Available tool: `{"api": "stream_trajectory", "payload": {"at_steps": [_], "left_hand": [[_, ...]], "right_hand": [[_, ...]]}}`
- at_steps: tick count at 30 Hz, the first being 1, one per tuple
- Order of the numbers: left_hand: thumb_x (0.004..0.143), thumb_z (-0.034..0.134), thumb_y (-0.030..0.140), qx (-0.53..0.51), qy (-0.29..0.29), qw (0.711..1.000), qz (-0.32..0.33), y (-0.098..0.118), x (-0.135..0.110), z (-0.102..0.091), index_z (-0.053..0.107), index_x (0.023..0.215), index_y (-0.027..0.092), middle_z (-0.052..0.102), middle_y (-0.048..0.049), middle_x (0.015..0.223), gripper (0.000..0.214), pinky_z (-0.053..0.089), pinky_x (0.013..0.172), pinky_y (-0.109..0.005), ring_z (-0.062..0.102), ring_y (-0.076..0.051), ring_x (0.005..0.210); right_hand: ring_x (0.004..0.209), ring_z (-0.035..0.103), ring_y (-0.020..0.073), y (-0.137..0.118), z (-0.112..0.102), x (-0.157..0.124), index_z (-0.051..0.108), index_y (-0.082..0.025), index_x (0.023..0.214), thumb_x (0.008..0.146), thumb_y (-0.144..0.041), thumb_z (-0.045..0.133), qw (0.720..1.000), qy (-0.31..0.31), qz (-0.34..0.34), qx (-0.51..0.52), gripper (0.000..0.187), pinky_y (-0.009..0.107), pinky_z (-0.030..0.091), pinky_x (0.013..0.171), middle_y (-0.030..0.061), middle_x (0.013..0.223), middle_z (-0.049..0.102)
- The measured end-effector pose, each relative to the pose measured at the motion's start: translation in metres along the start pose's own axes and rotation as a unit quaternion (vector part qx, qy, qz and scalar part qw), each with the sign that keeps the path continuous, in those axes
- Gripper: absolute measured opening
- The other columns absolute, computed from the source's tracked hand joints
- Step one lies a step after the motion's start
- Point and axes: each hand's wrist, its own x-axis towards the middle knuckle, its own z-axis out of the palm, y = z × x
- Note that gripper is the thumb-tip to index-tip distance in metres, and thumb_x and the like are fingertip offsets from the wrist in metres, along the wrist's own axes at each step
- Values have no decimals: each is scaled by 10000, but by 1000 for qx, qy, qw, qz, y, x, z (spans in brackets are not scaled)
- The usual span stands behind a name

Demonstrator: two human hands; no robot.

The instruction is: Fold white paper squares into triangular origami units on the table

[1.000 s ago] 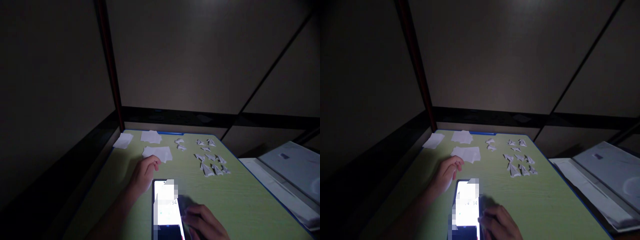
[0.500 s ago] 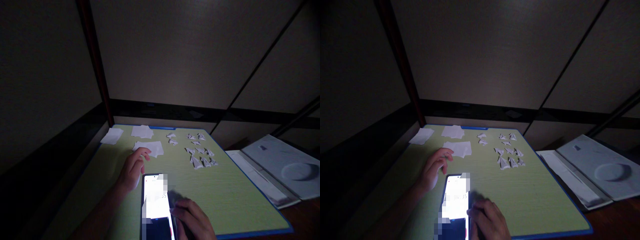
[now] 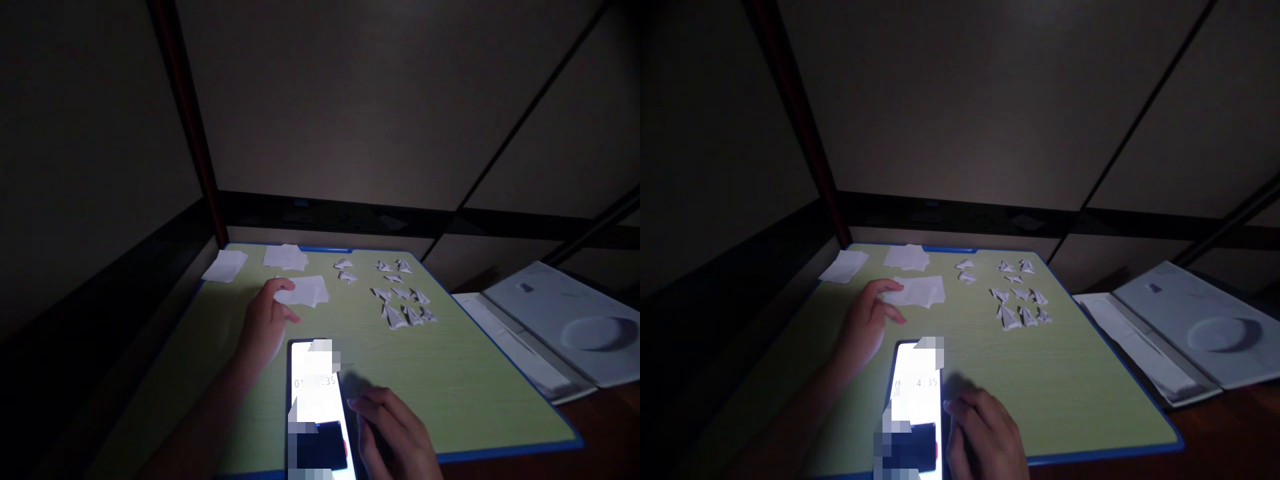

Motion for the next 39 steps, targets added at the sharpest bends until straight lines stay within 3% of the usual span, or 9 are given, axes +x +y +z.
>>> {"api": "stream_trajectory", "payload": {"at_steps": [2, 5, 8, 12, 18, 22, 29, 39], "left_hand": [[786, 317, 55, -24, 10, 1000, 16, 1, 0, 0, 540, 1006, 189, 668, -13, 925, 341, 442, 599, -270, 677, -138, 671], [796, 309, 44, -64, 4, 997, 33, -1, 1, 2, 529, 1000, 185, 629, -33, 1064, 331, 484, 685, -289, 698, -142, 759], [787, 315, 29, -86, -7, 995, 51, -5, 2, 3, 521, 988, 185, 617, -30, 1038, 328, 488, 752, -305, 695, -152, 821], [773, 336, 45, -88, -30, 992, 82, -8, -1, 2, 524, 1005, 198, 597, -21, 1022, 335, 468, 784, -321, 667, -160, 853], [817, 370, 169, -50, -48, 995, 74, -2, -7, -3, 511, 1101, 208, 569, -29, 1103, 319, 453, 747, -359, 628, -149, 702], [854, 353, 230, -34, -61, 995, 65, 2, -9, -5, 501, 1125, 213, 567, -28, 1121, 310, 454, 709, -354, 607, -131, 630], [978, 269, 343, -44, -57, 994, 78, 0, -8, 0, 505, 1082, 204, 601, -16, 1008, 293, 461, 656, -316, 558, -84, 527], [962, 391, 371, -12, -68, 996, 52, -1, -8, 5, 522, 1069, 206, 619, -15, 962, 237, 440, 485, -205, 557, -64, 501]], "right_hand": [[817, 694, 177, -2, -3, 2, 648, -182, 1038, 807, -86, 539, 1000, -9, 10, 1, 273, 276, 599, 682, 82, 920, 684], [798, 700, 168, -4, -8, 7, 657, -183, 1017, 810, -109, 556, 1000, -6, 2, 10, 242, 249, 603, 653, 74, 901, 682], [789, 702, 167, -4, -11, 9, 666, -172, 989, 800, -117, 561, 1000, 1, -21, 13, 224, 244, 608, 637, 77, 904, 673], [904, 678, 185, 0, -11, 1, 664, -194, 1056, 785, -94, 568, 998, -57, -37, 15, 305, 274, 602, 701, 90, 1023, 635], [1061, 582, 256, 3, -6, -7, 669, -275, 1055, 737, -59, 542, 994, -79, -71, 16, 405, 407, 554, 769, 80, 1209, 541], [1135, 552, 249, 4, -14, -3, 632, -283, 1135, 735, -60, 565, 989, -114, -86, 36, 463, 384, 564, 811, 70, 1290, 492], [1083, 606, 230, 5, -15, -5, 614, -231, 1131, 793, -119, 580, 993, -101, -52, 10, 357, 350, 601, 788, 102, 1269, 489], [1020, 644, 247, 2, -15, -3, 636, -228, 1032, 777, -139, 612, 995, -91, -48, 6, 271, 368, 604, 740, 110, 1202, 557]]}}
